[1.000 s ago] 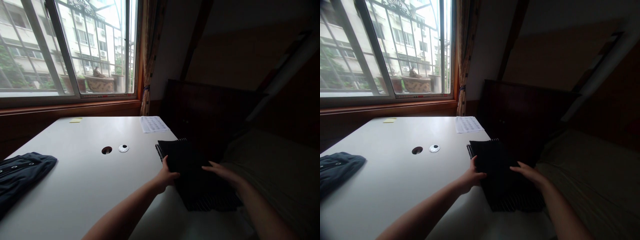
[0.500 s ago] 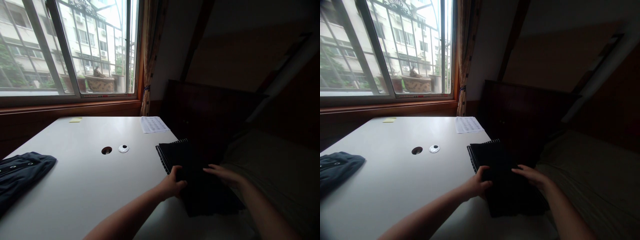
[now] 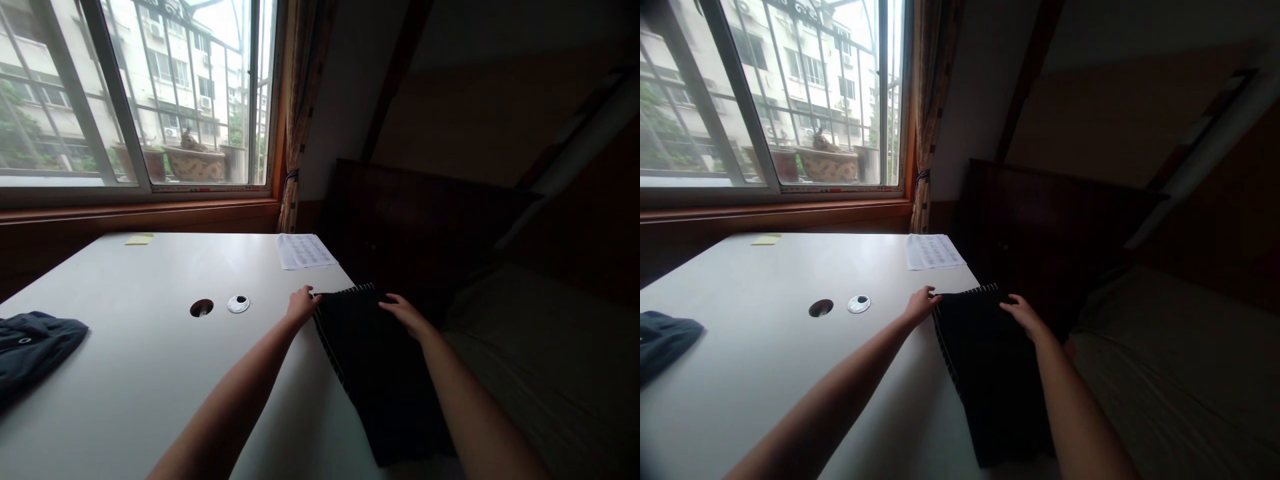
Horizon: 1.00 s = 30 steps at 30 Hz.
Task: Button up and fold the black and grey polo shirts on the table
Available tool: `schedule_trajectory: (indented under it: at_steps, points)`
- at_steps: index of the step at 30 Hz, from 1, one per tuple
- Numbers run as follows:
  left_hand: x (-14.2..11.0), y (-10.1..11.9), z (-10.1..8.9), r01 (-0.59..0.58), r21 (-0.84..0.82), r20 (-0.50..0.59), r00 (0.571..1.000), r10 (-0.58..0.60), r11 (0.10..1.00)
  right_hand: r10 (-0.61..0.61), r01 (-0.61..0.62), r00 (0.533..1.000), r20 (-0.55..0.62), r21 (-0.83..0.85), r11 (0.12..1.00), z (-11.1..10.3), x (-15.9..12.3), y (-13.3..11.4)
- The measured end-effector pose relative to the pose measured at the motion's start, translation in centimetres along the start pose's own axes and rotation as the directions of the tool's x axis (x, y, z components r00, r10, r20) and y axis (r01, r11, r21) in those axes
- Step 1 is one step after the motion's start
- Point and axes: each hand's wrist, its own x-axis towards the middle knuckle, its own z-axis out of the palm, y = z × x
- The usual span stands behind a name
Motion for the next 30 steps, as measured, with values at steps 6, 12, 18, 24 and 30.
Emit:
schedule_trajectory:
  at_steps: [6, 12, 18, 24, 30]
  points:
    - [1.6, -0.6, 0.6, -0.039, -0.023, -0.003, 0.999, 0.039, 0.999, -0.118, 0.118, 0.993, 0.001, 0.047, 0.992, 0.4, 0.3, -1.7]
    - [1.5, -0.4, 0.3, -0.108, -0.091, -0.126, 0.987, 0.096, 0.990, -0.209, 0.207, 0.978, 0.019, 0.091, 0.974, 1.1, 0.6, -3.2]
    - [0.8, -1.1, 0.4, -0.100, -0.078, -0.213, 0.974, 0.081, 0.992, -0.191, 0.186, 0.980, 0.057, 0.086, 0.979, 2.4, 1.4, -2.3]
    - [-4.1, -0.7, -0.5, -0.333, -0.006, -0.124, 0.936, 0.329, 0.943, -0.028, 0.030, 0.989, 0.146, -0.012, 0.999, -0.6, -1.2, -0.1]
    - [-11.1, 0.3, -2.4, -0.861, 0.002, 0.475, 0.448, 0.757, 0.508, 0.142, -0.134, 0.902, 0.408, -0.047, 0.990, -5.5, -7.4, 2.7]
